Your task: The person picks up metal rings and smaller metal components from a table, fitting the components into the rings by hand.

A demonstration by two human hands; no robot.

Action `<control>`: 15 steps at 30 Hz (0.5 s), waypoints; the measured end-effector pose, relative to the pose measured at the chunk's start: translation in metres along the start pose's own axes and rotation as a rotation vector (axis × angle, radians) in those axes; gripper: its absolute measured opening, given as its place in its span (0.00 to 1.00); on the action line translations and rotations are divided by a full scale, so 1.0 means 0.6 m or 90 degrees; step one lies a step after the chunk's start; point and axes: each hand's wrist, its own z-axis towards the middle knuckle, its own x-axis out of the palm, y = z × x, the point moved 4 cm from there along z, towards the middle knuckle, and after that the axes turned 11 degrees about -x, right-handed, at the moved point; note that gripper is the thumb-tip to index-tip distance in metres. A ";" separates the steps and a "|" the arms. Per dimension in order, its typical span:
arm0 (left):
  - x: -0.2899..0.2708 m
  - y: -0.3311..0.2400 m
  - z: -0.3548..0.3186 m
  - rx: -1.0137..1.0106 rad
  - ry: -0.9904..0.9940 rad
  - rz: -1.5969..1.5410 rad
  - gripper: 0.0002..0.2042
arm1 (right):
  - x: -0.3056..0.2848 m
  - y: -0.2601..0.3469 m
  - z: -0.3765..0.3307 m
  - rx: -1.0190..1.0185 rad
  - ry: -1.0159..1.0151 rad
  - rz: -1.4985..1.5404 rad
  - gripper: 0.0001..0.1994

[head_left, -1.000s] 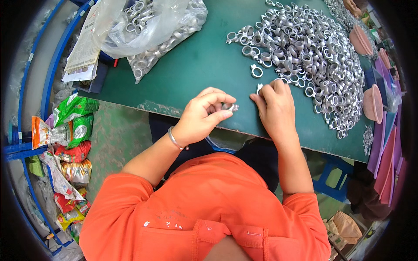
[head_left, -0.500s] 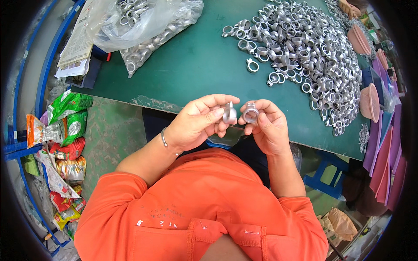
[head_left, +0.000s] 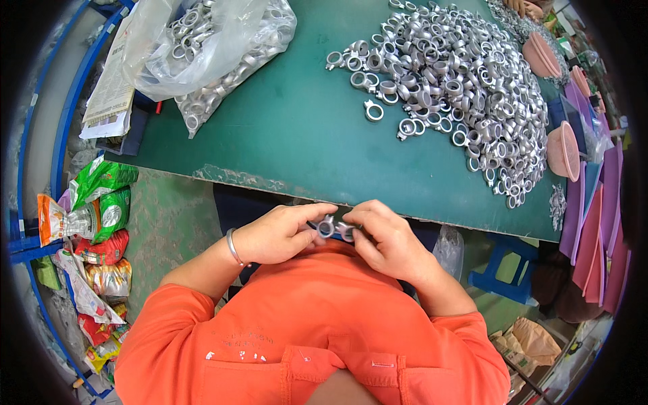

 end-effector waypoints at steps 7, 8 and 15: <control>-0.028 -0.099 0.059 0.233 -0.270 0.383 0.18 | -0.107 -0.065 0.061 -0.053 -0.169 -0.523 0.18; -0.031 -0.119 0.086 0.327 -0.377 0.427 0.19 | -0.118 -0.068 0.068 -0.063 -0.172 -0.617 0.18; -0.046 -0.143 0.177 0.268 -0.438 0.568 0.16 | -0.102 -0.082 0.061 -0.046 -0.161 -0.412 0.12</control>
